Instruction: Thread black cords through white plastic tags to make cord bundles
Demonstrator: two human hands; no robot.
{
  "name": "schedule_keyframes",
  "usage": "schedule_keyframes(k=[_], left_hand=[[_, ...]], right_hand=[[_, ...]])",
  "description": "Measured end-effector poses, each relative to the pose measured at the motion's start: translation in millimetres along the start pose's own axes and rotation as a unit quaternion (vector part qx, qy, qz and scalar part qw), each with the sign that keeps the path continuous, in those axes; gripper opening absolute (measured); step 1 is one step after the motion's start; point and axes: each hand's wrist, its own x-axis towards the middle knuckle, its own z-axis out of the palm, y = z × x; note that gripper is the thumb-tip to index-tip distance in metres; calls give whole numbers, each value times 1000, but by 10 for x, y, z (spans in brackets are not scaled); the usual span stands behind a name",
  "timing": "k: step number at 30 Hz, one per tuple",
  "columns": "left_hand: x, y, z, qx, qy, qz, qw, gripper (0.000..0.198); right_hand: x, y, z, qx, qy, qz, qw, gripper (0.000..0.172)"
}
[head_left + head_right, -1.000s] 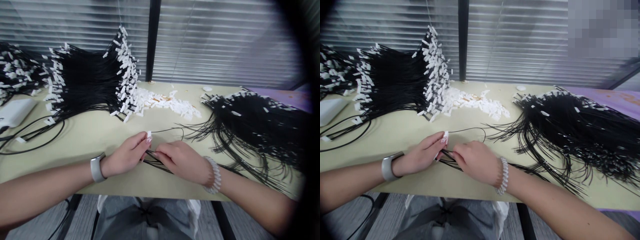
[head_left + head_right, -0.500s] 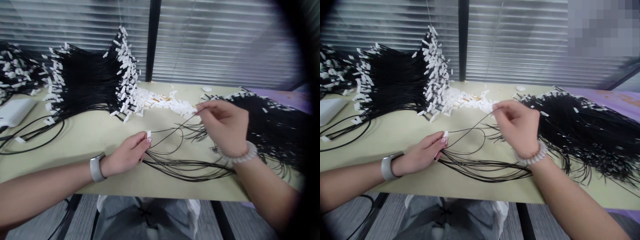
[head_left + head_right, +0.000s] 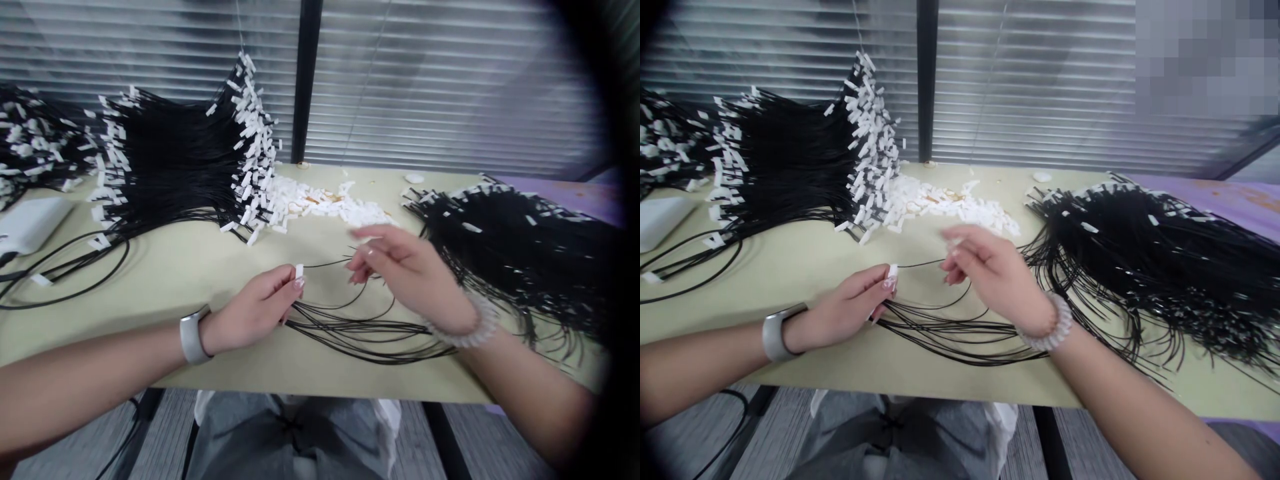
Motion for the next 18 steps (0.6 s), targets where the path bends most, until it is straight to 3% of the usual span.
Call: schedule_keyframes(k=[2, 5, 10, 18], left_hand=[[4, 3, -2, 6, 0, 1, 1000, 30], [3, 12, -6, 20, 2, 7, 1000, 30], [-11, 29, -6, 36, -5, 10, 999, 29], [-17, 42, 1, 70, -7, 28, 997, 30]], right_hand=[[-35, -46, 103, -97, -29, -51, 994, 16], [-71, -86, 215, -213, -32, -127, 968, 15], [-118, -87, 279, -347, -74, -120, 927, 17], [-118, -172, 226, -305, -11, -79, 949, 14]])
